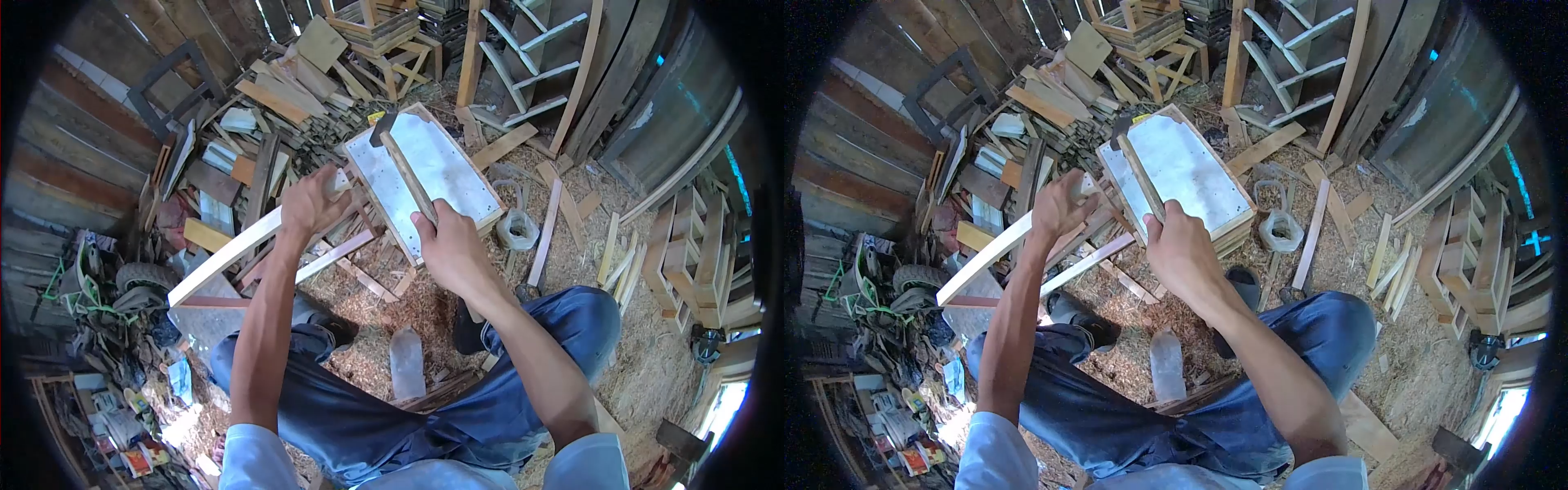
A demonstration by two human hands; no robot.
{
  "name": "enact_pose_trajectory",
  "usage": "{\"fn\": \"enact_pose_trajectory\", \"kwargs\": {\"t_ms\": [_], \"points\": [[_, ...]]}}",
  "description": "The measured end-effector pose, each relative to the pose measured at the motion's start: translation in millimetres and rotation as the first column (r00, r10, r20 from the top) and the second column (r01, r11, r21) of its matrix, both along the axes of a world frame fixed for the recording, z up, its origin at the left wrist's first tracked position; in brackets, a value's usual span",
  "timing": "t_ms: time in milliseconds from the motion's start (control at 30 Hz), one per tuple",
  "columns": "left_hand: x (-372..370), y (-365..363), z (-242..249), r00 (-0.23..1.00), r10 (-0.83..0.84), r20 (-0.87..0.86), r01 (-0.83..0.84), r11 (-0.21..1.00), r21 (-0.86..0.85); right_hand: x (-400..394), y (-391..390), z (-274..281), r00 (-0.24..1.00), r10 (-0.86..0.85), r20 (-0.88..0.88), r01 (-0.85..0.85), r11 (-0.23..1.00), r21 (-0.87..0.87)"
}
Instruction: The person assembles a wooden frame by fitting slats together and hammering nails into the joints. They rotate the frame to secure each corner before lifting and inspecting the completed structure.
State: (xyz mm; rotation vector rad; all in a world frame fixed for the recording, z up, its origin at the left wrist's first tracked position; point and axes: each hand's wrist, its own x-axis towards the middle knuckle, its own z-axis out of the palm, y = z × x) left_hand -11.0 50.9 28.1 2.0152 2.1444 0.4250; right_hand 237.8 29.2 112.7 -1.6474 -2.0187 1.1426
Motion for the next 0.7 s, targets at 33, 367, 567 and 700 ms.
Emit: {"fn": "enact_pose_trajectory", "kwargs": {"t_ms": [33,367,567,700], "points": [[-1,1,0,1.000,-0.009,-0.013,0.008,1.000,-0.008,-2,1,-3,1.000,0.001,0.000,-0.001,1.000,0.012],[-41,-28,8,0.993,-0.024,-0.114,0.037,0.993,0.116,-28,19,-52,0.991,0.052,-0.123,-0.054,0.998,-0.017],[-35,-35,79,0.991,-0.118,0.057,0.103,0.970,0.219,-57,24,-47,0.953,0.107,-0.282,-0.065,0.986,0.156],[-31,-29,93,0.972,-0.226,0.064,0.198,0.935,0.296,-72,16,-23,0.923,0.077,-0.376,0.028,0.963,0.268]]}}
